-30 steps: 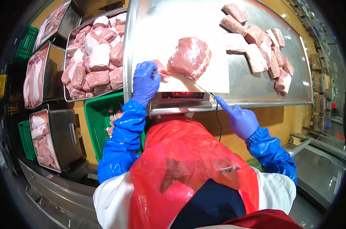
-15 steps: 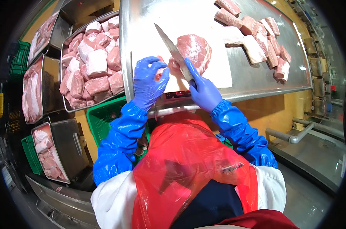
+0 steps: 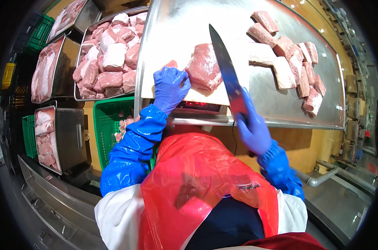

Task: The person cuts large pieces of raw meat into smaller portions using a knife on a stainless steel table. Trimmed fat and small offcuts are placed into a green basket, while the cut meat pieces are arranged on the table.

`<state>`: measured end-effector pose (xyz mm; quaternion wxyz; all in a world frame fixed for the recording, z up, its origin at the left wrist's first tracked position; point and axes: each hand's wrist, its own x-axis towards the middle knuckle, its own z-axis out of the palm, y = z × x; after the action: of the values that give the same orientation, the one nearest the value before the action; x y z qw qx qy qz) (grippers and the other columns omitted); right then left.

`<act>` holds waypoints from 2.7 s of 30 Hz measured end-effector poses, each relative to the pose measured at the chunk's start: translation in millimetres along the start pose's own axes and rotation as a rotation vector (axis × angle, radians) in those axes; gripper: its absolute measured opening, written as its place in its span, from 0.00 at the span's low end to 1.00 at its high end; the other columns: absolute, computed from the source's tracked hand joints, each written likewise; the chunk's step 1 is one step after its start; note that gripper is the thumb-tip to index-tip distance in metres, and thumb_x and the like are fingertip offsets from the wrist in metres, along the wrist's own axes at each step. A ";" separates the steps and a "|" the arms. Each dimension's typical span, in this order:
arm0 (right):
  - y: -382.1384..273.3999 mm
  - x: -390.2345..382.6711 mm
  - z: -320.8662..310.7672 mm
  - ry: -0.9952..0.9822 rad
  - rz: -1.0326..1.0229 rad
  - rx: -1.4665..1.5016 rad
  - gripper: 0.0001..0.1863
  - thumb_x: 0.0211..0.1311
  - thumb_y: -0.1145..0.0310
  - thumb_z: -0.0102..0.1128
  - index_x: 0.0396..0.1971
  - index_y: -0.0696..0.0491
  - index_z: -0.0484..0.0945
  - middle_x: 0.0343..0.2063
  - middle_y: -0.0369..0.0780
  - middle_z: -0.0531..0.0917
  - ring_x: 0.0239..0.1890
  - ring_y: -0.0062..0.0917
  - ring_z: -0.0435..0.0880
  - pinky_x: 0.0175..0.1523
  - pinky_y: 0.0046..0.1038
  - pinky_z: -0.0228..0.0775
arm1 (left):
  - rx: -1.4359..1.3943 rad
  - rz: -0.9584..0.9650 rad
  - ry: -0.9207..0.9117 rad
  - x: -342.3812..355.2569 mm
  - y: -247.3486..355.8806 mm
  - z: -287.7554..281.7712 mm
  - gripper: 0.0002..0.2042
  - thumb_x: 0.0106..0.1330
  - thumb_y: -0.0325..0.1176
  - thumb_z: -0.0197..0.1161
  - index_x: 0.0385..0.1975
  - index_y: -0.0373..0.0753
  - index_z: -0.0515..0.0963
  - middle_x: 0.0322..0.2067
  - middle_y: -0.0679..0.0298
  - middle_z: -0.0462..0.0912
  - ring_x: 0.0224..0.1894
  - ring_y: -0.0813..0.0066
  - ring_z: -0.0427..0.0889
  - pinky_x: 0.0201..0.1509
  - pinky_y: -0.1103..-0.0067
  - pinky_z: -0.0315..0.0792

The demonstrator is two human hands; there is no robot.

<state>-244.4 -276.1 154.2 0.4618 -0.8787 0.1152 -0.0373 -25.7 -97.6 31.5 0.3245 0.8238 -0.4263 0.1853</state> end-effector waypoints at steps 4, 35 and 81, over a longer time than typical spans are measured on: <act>-7.8 90.7 71.4 0.048 -0.058 -0.017 0.42 0.62 0.78 0.51 0.75 0.53 0.46 0.43 0.63 0.80 0.45 0.60 0.80 0.49 0.51 0.73 | -0.040 0.046 -0.016 -15.4 -6.3 5.6 0.08 0.53 0.31 0.68 0.29 0.45 0.76 0.27 0.64 0.75 0.37 0.60 0.75 0.45 0.62 0.63; 41.3 38.9 -25.5 -0.509 0.056 -0.880 0.50 0.58 0.78 0.53 0.78 0.33 0.41 0.28 0.52 0.84 0.27 0.46 0.85 0.34 0.48 0.77 | 0.076 -0.052 -0.044 9.6 -0.9 36.8 0.06 0.53 0.25 0.63 0.28 0.42 0.74 0.30 0.58 0.76 0.39 0.54 0.76 0.42 0.61 0.69; 66.4 26.6 -29.4 0.452 0.221 0.650 0.42 0.67 0.75 0.52 0.78 0.43 0.45 0.30 0.36 0.78 0.21 0.13 0.72 0.20 0.18 0.65 | 0.254 0.053 -0.878 198.0 0.1 84.5 0.25 0.60 0.61 0.59 0.48 0.50 0.84 0.49 0.52 0.83 0.54 0.54 0.80 0.58 0.60 0.73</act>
<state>-234.8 -342.3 115.5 0.6795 -0.6393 0.2896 -0.2138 89.1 -271.4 85.9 0.0048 0.8464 -0.5182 -0.1223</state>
